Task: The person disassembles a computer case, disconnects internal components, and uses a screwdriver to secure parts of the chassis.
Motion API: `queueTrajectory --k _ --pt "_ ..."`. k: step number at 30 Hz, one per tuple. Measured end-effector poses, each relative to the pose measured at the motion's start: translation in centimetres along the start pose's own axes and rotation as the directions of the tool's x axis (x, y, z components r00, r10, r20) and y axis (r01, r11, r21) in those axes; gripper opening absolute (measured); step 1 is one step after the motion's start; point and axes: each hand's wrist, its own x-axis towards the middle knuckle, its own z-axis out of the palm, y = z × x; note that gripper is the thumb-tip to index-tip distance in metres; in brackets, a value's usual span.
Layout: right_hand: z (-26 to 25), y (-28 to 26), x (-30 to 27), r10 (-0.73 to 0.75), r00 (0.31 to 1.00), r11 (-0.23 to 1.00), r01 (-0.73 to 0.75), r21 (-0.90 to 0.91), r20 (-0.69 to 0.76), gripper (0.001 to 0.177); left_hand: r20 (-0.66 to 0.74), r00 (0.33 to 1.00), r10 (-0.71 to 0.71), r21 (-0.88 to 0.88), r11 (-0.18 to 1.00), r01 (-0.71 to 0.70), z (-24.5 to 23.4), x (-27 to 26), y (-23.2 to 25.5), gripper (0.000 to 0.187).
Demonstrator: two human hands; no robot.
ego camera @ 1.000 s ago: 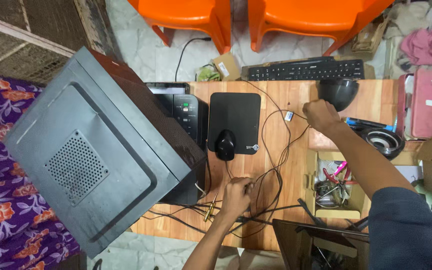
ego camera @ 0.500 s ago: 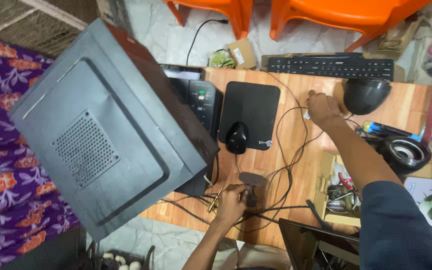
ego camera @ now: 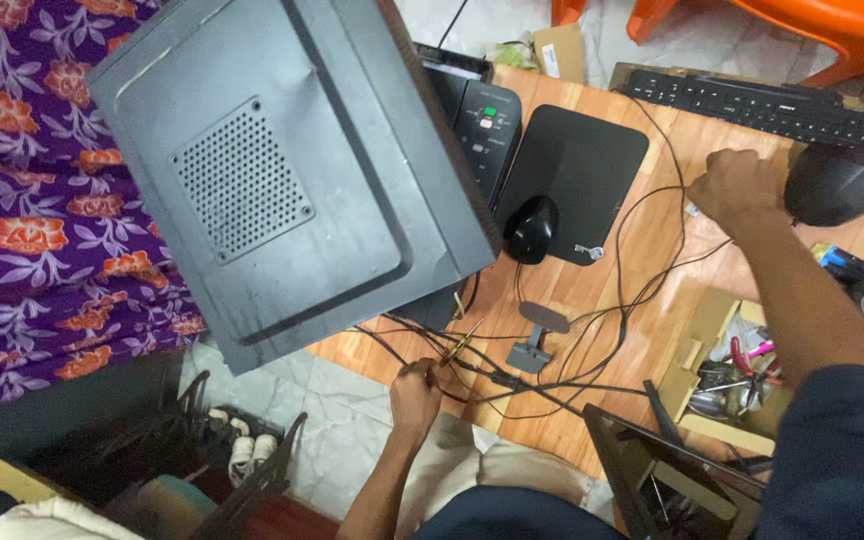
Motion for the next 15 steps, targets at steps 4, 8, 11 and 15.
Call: queueTrajectory --k 4,8,11,15 --pt "-2.9 -0.3 -1.7 -0.190 0.978 0.982 0.189 -0.027 -0.082 0.021 0.061 0.978 0.201 0.143 0.968 -0.208 2.3 0.5 -2.6 0.021" --pt "-4.9 0.8 -3.0 -0.384 0.909 0.921 0.390 0.004 -0.164 0.018 0.160 0.937 0.310 0.369 0.862 -0.348 7.4 2.8 -3.1 0.021" --pt "-7.0 -0.6 -4.9 -0.495 0.837 0.859 0.512 0.014 -0.235 0.018 0.175 0.929 0.327 0.320 0.873 -0.368 7.8 3.8 -2.9 0.047" --pt "-11.8 -5.7 -10.3 -0.366 0.925 0.923 0.375 0.087 -0.102 0.016 0.305 0.899 0.313 0.023 0.942 -0.336 2.7 2.4 -2.6 0.027"
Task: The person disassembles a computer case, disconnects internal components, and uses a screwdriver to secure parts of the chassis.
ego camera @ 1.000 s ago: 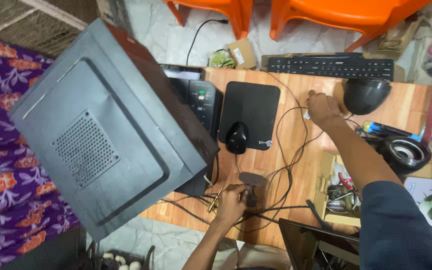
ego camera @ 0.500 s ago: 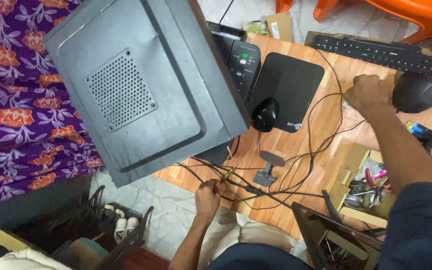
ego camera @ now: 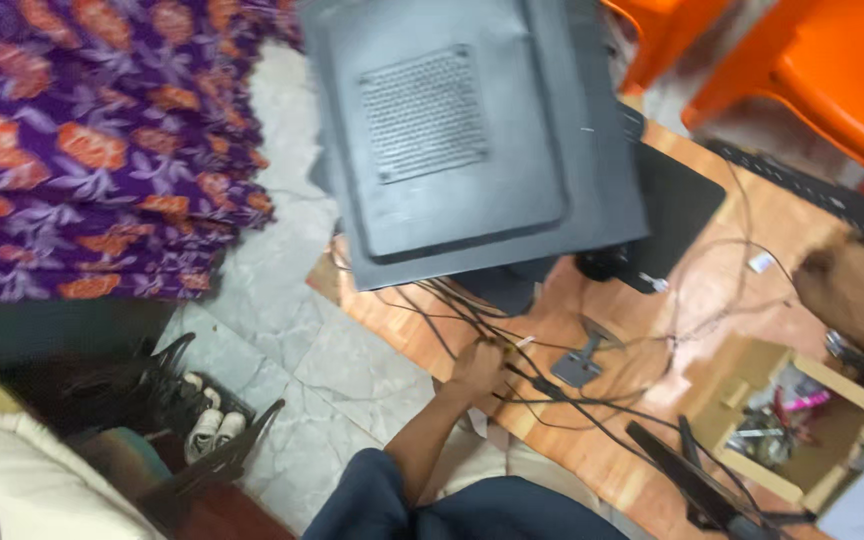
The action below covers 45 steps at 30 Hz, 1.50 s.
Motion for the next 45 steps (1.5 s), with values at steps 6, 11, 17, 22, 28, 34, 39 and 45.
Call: queueTrajectory --k 6,11,17,22,28,34,39,45 --pt "-8.3 -15.0 -4.8 0.274 0.958 0.957 -0.280 0.080 0.087 0.016 -0.175 0.984 0.046 -0.457 0.881 -0.123 -9.3 -7.7 -0.1 0.018" --pt "-11.2 -32.0 -5.2 0.246 0.957 0.955 -0.266 0.129 0.151 0.019 -0.199 0.977 0.081 -0.604 0.774 -0.188 -16.5 -12.0 -3.6 0.019" --pt "-6.0 -48.7 -4.5 0.237 0.967 0.865 -0.255 0.433 0.095 0.019 -0.371 0.918 0.140 -0.621 0.697 -0.358 -25.0 -15.0 -11.6 0.020" --pt "2.5 -57.1 -3.3 0.354 0.934 0.369 -0.183 0.911 0.044 0.020 -0.332 0.931 0.151 -0.657 0.671 -0.344 -29.5 -17.0 -16.1 0.018" --pt "6.7 -63.8 -2.1 0.543 0.840 0.049 -0.050 0.998 0.015 0.018 -0.386 0.882 0.270 -0.641 0.609 -0.467 -32.1 -19.0 -17.1 0.022" --pt "6.5 -65.9 -0.5 0.526 0.851 -0.093 0.065 0.993 -0.007 0.019 -0.407 0.860 0.308 -0.675 0.532 -0.511 -33.5 -18.0 -17.4 0.024" --pt "5.7 -66.2 -0.4 0.499 0.863 0.045 0.065 0.997 -0.079 0.018 -0.448 0.846 0.289 -0.671 0.516 -0.532 -32.9 -17.4 -17.6 0.021" --pt "4.9 -65.8 -0.5 0.469 0.882 0.077 0.016 0.997 -0.051 0.020 -0.376 0.889 0.259 -0.764 0.456 -0.456 -32.7 -16.8 -18.2 0.023"
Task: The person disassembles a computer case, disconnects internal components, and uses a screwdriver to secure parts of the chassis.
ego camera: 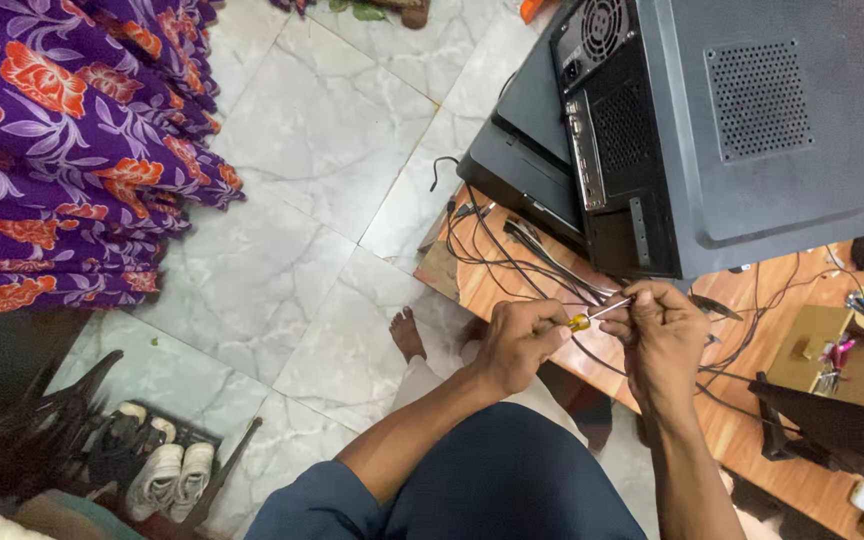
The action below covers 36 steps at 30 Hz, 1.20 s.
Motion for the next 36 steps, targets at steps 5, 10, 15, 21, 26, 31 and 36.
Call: queueTrajectory --k 5,10,15,21,26,31,36 --pt "-0.5 0.8 0.1 -0.006 0.999 1.000 0.007 0.027 -0.045 0.021 0.006 0.998 -0.068 -0.055 0.996 0.069 0.4 0.1 0.3 0.024" --pt "0.1 2.1 0.7 0.021 0.990 0.981 0.006 0.195 -0.139 0.022 -0.037 0.998 -0.057 -0.002 0.998 0.057 1.3 1.1 0.3 0.024" --pt "0.5 2.8 2.7 0.139 0.955 0.927 -0.032 0.373 -0.263 0.018 -0.024 0.999 -0.048 0.001 0.999 0.048 2.2 3.6 -0.2 0.024" --pt "-0.6 3.7 4.6 0.322 0.926 0.692 -0.089 0.717 -0.196 0.011 -0.013 1.000 0.023 0.067 0.998 -0.022 2.4 6.3 -1.0 0.026" --pt "-0.1 3.8 5.6 0.333 0.903 0.697 -0.041 0.716 -0.272 0.010 0.040 0.999 -0.001 0.099 0.995 -0.003 1.8 7.9 -1.1 0.027" --pt "0.8 3.0 5.7 0.351 0.887 0.703 -0.037 0.710 -0.301 0.012 0.048 0.999 0.010 0.054 0.998 -0.013 1.8 8.5 -1.2 0.025" --pt "0.5 2.9 5.9 0.344 0.886 0.682 -0.008 0.732 -0.311 0.011 0.057 0.998 0.024 0.071 0.997 -0.028 2.2 9.0 -1.8 0.024"
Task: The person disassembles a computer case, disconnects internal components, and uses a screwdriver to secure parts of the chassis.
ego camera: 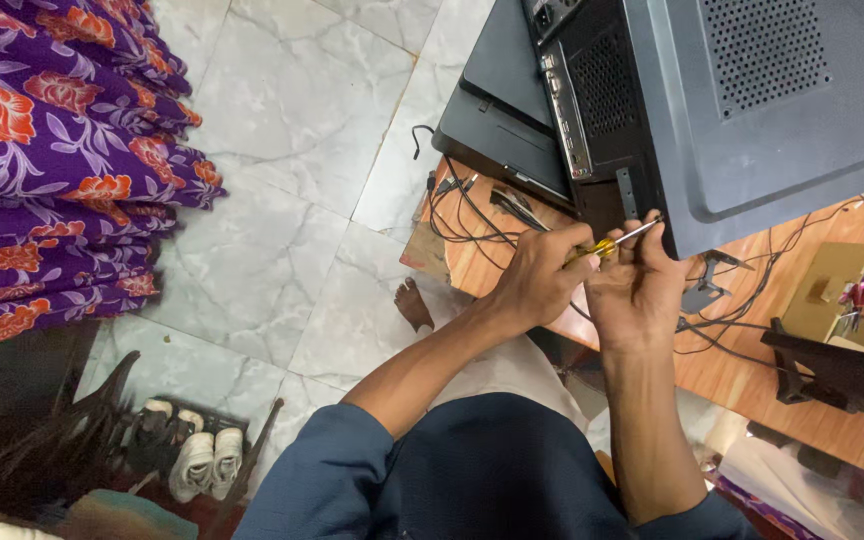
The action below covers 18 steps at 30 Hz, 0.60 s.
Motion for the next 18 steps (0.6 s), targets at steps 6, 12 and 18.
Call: queueTrajectory --k 6,12,18 --pt "-0.20 0.26 0.18 -0.017 1.000 1.000 0.017 -0.008 0.000 0.012 0.017 1.000 0.019 -0.004 1.000 -0.018 -0.33 0.14 -0.20 0.024" --pt "-0.48 0.30 0.19 -0.045 0.999 0.999 0.045 0.003 0.029 0.011 0.018 1.000 0.010 -0.009 1.000 -0.010 -0.07 0.23 -0.26 0.022" --pt "-0.33 0.21 0.06 0.001 1.000 1.000 -0.001 -0.014 -0.005 0.012 -0.006 0.999 0.052 0.016 0.999 -0.052 -0.16 0.18 0.20 0.020"
